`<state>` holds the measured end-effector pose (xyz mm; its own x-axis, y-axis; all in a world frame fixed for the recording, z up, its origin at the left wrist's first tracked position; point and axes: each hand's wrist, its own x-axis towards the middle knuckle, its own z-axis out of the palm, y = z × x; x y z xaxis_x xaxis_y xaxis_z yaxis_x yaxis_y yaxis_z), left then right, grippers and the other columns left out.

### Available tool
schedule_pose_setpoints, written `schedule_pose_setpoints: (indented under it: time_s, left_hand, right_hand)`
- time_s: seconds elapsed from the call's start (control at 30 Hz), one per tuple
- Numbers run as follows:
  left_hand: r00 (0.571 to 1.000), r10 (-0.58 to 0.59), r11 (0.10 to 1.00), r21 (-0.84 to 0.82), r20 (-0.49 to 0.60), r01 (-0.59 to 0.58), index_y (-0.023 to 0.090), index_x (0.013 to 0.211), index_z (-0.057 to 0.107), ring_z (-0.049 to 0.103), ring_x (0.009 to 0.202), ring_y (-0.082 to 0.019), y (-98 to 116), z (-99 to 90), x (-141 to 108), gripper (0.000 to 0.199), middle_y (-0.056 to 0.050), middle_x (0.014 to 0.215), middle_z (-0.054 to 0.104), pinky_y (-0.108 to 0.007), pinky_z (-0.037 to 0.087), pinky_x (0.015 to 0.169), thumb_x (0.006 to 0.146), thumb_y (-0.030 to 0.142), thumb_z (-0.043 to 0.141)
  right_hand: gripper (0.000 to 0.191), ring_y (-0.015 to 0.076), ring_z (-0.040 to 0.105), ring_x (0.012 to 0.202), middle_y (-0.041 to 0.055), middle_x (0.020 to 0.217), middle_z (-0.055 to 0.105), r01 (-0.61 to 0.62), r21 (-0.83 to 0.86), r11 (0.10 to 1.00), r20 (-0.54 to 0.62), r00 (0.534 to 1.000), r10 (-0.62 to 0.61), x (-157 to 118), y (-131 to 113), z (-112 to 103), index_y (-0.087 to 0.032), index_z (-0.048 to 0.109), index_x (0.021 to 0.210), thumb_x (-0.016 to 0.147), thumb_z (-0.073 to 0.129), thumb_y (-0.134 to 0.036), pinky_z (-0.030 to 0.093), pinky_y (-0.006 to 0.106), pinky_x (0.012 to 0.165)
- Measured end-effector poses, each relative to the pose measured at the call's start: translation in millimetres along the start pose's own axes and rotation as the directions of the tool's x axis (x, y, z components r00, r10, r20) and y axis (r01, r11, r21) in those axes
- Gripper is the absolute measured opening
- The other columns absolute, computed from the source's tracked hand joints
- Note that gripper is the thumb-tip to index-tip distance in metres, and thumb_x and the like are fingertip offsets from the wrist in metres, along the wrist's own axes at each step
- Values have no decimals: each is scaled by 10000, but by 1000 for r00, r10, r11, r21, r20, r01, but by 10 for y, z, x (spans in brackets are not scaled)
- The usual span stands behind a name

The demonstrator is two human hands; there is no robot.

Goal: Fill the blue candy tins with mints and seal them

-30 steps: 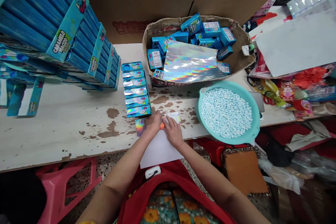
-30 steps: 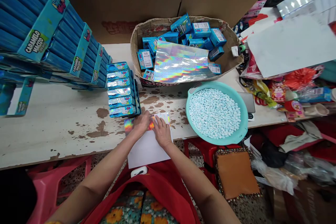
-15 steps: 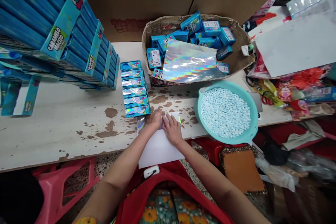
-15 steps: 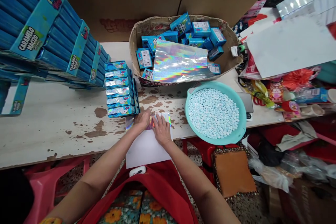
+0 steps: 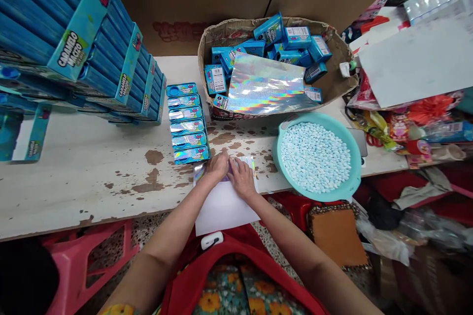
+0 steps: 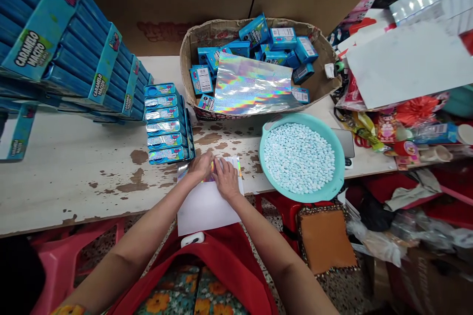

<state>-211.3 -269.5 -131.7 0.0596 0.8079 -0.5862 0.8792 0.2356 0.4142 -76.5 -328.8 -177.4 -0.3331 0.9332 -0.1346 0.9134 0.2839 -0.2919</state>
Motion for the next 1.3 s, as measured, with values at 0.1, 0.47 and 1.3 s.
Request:
schedule_pose_setpoints:
  time_s: [0.1,0.47,1.3]
  left_hand:
    - [1000,-15,1000,14,-17,15,187,1109,537,623,865,-212,-27,22,35,320,-98,944,670,-288,427,703,934,293,292]
    - [985,68,996,-39,-161,-75,188,1219,504,535,1115,-222,-25,123,-143,355,-132,1275,523,-326,439,893,902,130,356]
    - [870,77,666,-624,-487,-409,148,723,573,455,440,-75,-826,-2551,-175,139,16,546,570,-192,344,445,714,286,592]
  right_hand:
    - [440,298,391,1236,132,1406,438,55,32,998,-25,998,-54,-72,39,-31,-214,458,1335,922,466,-368,373,453,964]
    - [174,180,574,748,45,796,632,-48,390,919,-123,987,104,-174,72,-1164,-199,582,827,910,499,-328,452,308,714]
    - [137,246,520,1028,102,983,601,22,510,860,-236,965,115,2253,-1583,-1842,-154,689,680,705,674,-288,399,381,914]
